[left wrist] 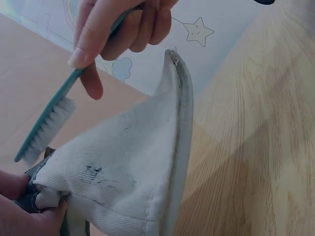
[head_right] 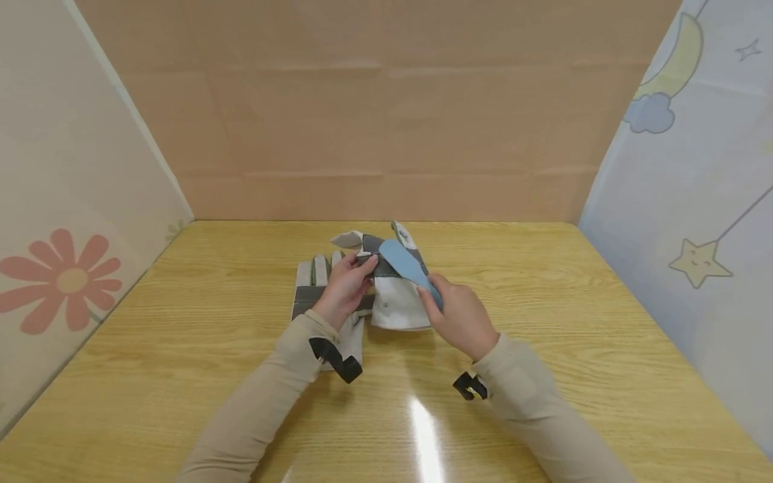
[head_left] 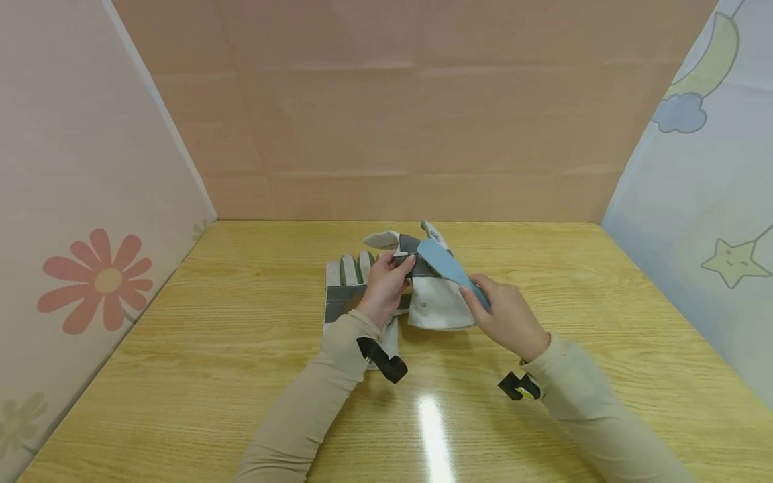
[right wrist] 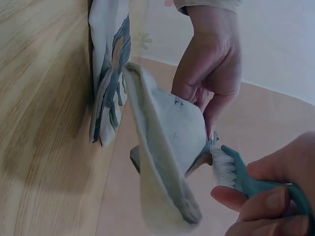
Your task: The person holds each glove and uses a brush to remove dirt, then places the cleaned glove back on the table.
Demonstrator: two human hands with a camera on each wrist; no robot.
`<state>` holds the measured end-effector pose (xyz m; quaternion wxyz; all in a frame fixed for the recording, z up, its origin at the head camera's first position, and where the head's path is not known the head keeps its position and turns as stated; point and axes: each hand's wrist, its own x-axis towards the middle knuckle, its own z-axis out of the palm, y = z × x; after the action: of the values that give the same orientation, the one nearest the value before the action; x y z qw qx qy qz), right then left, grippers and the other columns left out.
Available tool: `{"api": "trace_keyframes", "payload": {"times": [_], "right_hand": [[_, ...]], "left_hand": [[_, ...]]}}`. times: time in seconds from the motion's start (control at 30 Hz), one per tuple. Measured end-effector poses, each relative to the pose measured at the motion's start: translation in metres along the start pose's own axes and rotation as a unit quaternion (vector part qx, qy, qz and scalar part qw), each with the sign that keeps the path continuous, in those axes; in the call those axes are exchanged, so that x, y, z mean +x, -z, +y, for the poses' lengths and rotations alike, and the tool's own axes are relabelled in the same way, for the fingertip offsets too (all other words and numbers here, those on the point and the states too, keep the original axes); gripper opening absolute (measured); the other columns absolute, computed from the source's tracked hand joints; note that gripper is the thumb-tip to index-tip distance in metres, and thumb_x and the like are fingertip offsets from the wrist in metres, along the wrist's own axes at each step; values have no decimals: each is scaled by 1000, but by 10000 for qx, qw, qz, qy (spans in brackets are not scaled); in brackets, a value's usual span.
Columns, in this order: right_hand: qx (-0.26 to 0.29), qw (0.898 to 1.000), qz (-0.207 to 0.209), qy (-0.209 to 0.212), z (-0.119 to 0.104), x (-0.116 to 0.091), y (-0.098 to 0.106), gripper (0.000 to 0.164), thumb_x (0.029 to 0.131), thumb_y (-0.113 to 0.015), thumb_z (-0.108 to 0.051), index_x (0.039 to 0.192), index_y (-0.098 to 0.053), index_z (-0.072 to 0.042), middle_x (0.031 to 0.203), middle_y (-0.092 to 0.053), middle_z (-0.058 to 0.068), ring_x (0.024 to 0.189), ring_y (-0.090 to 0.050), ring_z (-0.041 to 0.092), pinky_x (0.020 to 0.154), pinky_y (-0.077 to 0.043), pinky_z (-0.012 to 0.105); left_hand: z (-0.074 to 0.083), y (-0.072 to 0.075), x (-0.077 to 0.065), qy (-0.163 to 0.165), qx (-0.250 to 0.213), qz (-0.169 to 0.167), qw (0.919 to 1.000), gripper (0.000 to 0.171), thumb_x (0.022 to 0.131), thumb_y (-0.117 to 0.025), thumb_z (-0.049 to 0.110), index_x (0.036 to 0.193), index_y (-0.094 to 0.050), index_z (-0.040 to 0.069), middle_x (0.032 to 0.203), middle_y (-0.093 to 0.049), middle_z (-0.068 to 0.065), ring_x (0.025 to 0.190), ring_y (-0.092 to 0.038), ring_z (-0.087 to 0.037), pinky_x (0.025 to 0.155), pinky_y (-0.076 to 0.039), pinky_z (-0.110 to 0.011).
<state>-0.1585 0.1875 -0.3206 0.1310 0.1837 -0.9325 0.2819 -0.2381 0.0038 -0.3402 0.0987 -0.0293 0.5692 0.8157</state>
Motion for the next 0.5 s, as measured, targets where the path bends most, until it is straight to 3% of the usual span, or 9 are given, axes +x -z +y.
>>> {"api": "trace_keyframes", "payload": {"times": [0.23,0.5], "right_hand": [[-179,9996,-104,-169,5,-2,2,29,98,-47,-18,109,-58,6,56,-47,1,41,-33,4,41,-32,21],[-122,9999,7,-94,1,0,2,30,98,-48,-18,111,-58,6,59,-50,3,43,-35,4,44,-34,22]], "left_hand": [[2,3,2,66,-58,110,9999,48,97,-49,11,142,-35,8,140,-45,-16,126,-47,-28,80,-38,-27],[1,3,2,43,-18,108,9999,47,97,-50,11,141,-36,7,138,-47,-17,124,-49,-27,75,-37,-27]]}}
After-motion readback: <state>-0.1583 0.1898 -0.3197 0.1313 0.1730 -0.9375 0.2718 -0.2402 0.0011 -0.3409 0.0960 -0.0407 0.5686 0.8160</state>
